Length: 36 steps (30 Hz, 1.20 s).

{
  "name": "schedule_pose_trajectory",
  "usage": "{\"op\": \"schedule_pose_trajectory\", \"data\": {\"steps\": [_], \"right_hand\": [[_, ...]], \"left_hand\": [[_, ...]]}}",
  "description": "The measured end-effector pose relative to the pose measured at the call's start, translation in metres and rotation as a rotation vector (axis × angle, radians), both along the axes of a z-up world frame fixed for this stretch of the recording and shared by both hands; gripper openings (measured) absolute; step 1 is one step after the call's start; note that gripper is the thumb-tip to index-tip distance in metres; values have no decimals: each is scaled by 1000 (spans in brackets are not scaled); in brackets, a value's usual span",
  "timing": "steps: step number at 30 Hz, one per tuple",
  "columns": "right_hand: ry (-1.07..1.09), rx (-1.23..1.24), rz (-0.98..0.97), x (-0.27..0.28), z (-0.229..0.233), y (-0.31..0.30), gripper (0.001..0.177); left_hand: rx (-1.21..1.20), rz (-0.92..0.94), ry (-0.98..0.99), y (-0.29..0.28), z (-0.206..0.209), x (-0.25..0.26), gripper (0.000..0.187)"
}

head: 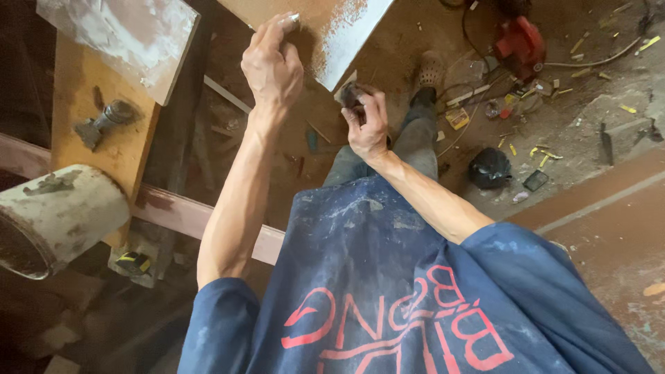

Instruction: The person uses a putty knife to spread a white paste along the edges and corners of a wooden board. They repeatedly apply and smooth the material, working along the perimeter and into the corners of the board.

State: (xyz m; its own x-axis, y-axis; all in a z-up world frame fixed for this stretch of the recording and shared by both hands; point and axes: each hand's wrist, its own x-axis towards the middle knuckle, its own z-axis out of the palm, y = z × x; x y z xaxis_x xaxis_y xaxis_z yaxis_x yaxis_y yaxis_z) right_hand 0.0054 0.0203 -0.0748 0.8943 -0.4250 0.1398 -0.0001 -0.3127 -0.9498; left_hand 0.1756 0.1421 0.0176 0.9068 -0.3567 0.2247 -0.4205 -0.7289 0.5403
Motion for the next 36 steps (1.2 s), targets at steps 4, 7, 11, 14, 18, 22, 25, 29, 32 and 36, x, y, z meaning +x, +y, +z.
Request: {"op": "schedule_pose_trajectory", "data": {"steps": [4,7,11,14,18,22,25,29,32,36], "right_hand": [[-70,28,-28,0,1,-5,37],[-140,-57,-19,0,-2,-3,37],[-96,-26,-45,13,-16,-15,36],[-124,-7,-105,25,-30,-25,34],[-96,-32,-59,23,-32,-24,31],[-147,-109,-41,25,-32,-26,36],[-231,-58,-161,29,-38,-25,32],[-82,7,-95,30,-44,-22,30],[19,43,-39,26,-37,-26,27],[-261,-40,-248,53,-33,-59,34]], "left_hand": [[-1,27,4,-3,-1,0,39],[25,15,6,-2,1,0,39],[27,-10,36,-3,7,5,39],[25,-27,13,-2,5,3,39],[33,-39,13,-1,6,0,39],[60,-12,79,-3,8,6,42],[70,21,136,-2,8,6,41],[53,-19,35,-2,9,2,40],[91,4,71,-5,14,5,37],[98,-1,78,-8,17,7,37]]}}
